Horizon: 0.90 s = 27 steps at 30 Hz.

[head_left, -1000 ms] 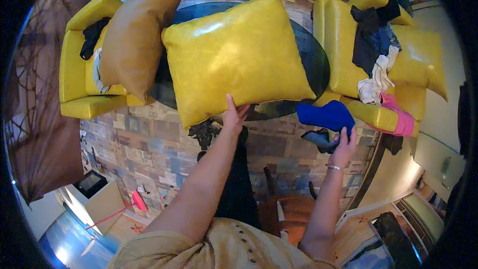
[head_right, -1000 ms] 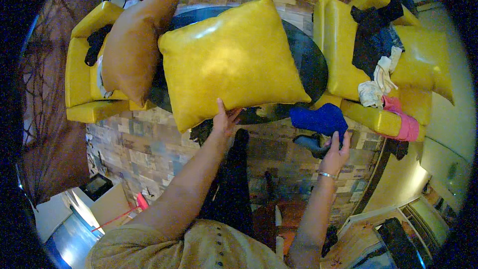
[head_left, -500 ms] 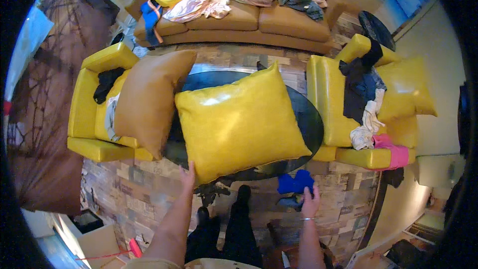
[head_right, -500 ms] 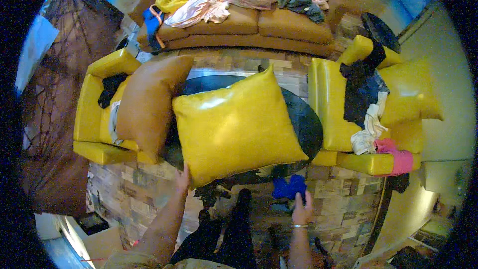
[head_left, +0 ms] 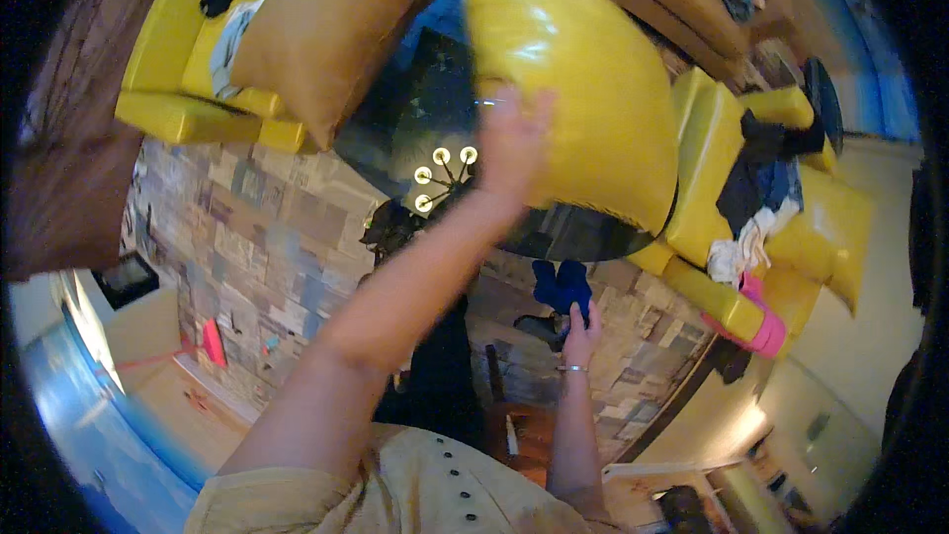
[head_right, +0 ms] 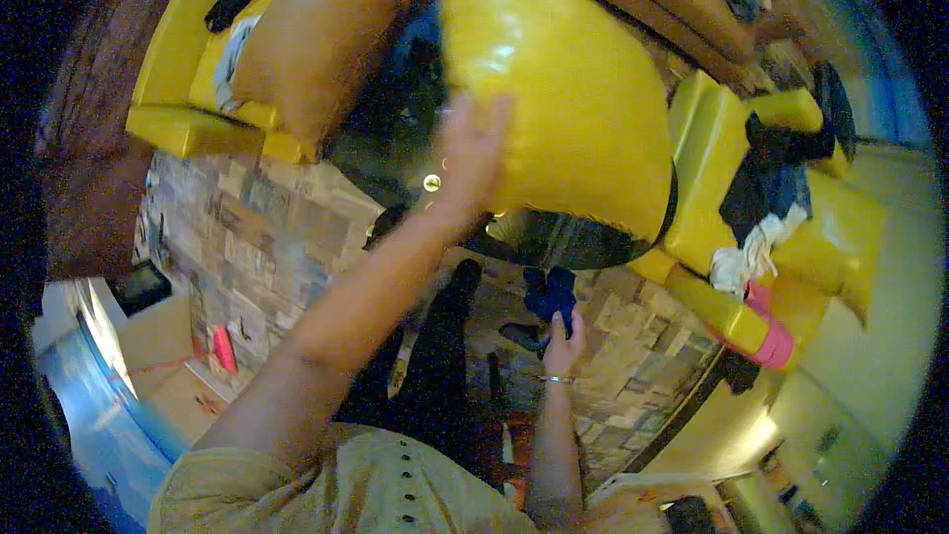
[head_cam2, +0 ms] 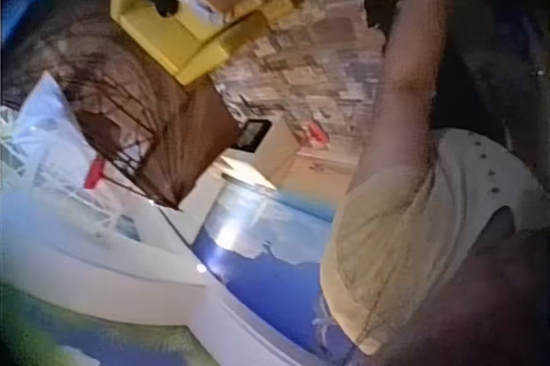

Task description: The person folds a white cloth and places it on a bed, then picks up a blue cloth and wipes a white table. The person then wipes a white decorative partition with a yellow and black sponge, moving along its surface.

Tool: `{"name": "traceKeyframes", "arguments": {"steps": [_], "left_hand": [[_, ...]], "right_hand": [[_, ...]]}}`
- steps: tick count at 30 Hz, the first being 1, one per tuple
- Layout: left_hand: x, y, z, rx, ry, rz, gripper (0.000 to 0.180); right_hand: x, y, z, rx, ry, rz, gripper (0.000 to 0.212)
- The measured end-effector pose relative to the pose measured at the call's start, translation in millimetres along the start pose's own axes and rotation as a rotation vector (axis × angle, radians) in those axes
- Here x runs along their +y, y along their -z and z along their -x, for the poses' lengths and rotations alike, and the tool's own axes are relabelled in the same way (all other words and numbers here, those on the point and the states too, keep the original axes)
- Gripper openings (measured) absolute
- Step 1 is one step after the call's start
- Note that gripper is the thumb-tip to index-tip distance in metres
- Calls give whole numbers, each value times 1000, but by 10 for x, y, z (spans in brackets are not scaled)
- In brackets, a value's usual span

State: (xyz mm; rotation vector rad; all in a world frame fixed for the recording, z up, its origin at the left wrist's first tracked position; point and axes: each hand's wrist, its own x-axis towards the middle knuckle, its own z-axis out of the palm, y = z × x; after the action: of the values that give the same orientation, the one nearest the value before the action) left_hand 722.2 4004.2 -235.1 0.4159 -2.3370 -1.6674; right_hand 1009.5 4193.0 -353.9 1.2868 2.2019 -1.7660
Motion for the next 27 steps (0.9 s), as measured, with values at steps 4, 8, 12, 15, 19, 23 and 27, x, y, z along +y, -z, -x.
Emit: {"name": "traceKeyframes", "arguments": {"steps": [4, 8, 12, 15, 19, 23, 27], "left_hand": [[746, -451, 574, -133, -353, -72, 23], [695, -666, 228, -25, -272, 13, 24], [332, -545, -66, -30, -249, 42, 20], [-246, -60, -321, -20, -71, -144, 28], [-1766, 977, -710, -357, 241, -480, 48], [-2349, 1612, -99, -310, 37, -755, 54], [-1864, 1721, 1024, -507, 1015, -22, 66]], "right_hand": [[177, 22, -6, -29, 130, 104, 32], [-344, 22, 288, -99, 240, 175, 35], [-759, -57, 532, 18, 171, 86, 29], [-913, 48, 585, -20, 8, -68, 32], [-1259, 96, 766, -39, -8, -81, 35], [-776, 125, 731, -66, 29, 18, 35], [-918, -83, 907, -208, -80, 56, 35]]}}
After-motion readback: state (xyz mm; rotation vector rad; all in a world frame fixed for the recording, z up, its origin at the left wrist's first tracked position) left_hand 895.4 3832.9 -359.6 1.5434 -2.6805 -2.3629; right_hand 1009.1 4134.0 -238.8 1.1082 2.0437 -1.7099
